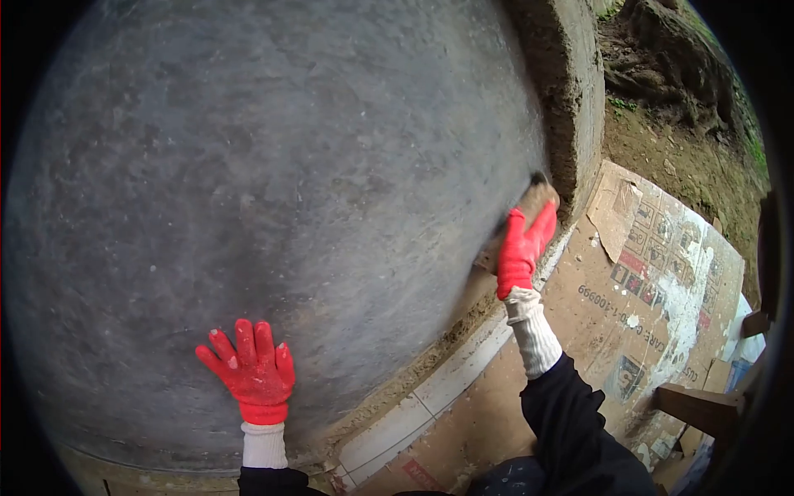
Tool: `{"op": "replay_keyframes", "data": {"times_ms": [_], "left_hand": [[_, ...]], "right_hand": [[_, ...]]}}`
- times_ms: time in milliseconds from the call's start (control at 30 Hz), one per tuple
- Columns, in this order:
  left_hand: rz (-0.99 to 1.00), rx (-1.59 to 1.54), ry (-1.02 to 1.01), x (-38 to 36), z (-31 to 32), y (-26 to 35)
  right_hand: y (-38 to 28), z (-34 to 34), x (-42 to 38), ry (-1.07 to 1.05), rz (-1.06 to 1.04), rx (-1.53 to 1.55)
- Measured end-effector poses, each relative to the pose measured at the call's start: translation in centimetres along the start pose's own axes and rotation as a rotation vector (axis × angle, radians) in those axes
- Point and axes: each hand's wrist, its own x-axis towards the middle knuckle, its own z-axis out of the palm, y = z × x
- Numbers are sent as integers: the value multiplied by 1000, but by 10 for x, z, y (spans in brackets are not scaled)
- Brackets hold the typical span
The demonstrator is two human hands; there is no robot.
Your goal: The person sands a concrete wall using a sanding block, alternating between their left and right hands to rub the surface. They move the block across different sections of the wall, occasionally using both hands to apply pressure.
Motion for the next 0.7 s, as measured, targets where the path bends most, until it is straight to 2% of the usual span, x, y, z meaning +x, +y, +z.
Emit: {"op": "replay_keyframes", "data": {"times_ms": [67, 133, 167, 200, 233, 267, 333, 400, 433, 500, 567, 700], "left_hand": [[6, -2, 26, -2, 1, -2], [15, -8, 23, 1, 1, -2], [17, -6, 38, 1, -1, -1], [10, -7, 33, 0, -2, -1], [10, -3, 20, 0, -3, 0], [12, 5, 11, 1, -2, -1], [8, 15, 24, 1, -1, -2], [19, 12, 13, -1, -1, -1], [17, 11, 9, 0, -2, -1], [11, 10, -7, 0, -4, -1], [-1, 7, -10, 2, -3, 0], [17, -4, 23, -3, 0, -2]], "right_hand": [[-53, 2, -20, -50, -276, -3], [-90, -6, -65, -132, -649, 103], [-93, -18, -76, -254, -1173, -39], [-70, -16, -113, -373, -971, 101], [-58, -17, -129, -352, -979, 198], [-18, -21, -145, -397, -1035, 150], [39, -33, -145, -466, -835, 35], [66, -26, -118, -302, -652, 42], [60, -18, -101, -167, -423, -114], [33, -4, -46, -3, 29, -11], [14, 3, -6, 25, 97, 30], [-88, -2, -39, -84, -468, 20]]}}
